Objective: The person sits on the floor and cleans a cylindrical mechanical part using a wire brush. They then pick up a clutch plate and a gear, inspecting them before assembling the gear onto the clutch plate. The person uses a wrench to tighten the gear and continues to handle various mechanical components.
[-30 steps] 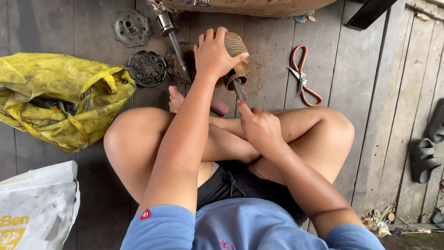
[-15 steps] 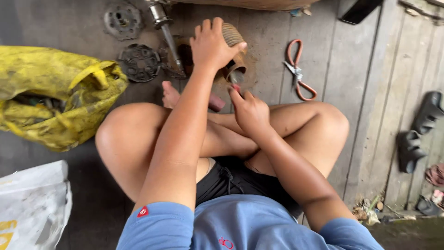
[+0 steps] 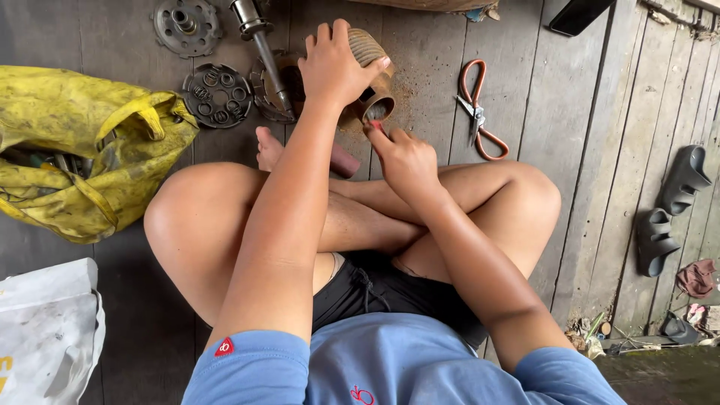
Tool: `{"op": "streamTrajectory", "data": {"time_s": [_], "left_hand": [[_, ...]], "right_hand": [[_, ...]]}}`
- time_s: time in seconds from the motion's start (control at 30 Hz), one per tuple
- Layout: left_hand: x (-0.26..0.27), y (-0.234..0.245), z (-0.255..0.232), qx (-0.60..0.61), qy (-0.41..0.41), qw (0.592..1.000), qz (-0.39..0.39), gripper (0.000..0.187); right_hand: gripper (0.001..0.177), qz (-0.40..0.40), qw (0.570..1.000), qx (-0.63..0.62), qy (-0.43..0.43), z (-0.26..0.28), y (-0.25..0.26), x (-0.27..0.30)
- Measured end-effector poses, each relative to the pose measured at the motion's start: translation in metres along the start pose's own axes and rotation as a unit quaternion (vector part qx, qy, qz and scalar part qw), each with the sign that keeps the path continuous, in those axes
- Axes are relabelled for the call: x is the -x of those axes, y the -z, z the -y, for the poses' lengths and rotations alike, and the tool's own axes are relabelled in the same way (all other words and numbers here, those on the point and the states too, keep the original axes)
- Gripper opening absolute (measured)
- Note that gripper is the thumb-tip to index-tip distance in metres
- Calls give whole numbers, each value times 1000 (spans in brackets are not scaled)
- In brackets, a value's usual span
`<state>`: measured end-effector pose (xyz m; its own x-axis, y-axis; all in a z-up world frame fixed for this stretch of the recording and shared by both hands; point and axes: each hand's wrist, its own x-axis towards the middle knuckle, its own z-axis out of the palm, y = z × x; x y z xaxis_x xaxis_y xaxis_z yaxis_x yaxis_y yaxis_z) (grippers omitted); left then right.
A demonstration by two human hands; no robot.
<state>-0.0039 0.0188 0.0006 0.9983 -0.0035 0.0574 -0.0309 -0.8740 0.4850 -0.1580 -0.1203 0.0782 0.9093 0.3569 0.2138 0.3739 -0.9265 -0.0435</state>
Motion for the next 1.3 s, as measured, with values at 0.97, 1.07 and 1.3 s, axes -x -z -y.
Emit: {"op": "streamTrajectory", "data": {"time_s": [0.97, 1.07, 1.3], "left_hand": [[-1, -1, 0, -9, -8, 1000, 10, 88], [-2, 1, -5, -19, -24, 999, -17, 86], [0, 0, 1, 9, 9, 1000, -1, 82]], "right_hand": [[11, 91, 617, -666, -408, -53, 7, 17], [11, 87, 592, -680, -424, -44, -10, -2], [16, 93, 527, -750, -389, -74, 24, 36]]}}
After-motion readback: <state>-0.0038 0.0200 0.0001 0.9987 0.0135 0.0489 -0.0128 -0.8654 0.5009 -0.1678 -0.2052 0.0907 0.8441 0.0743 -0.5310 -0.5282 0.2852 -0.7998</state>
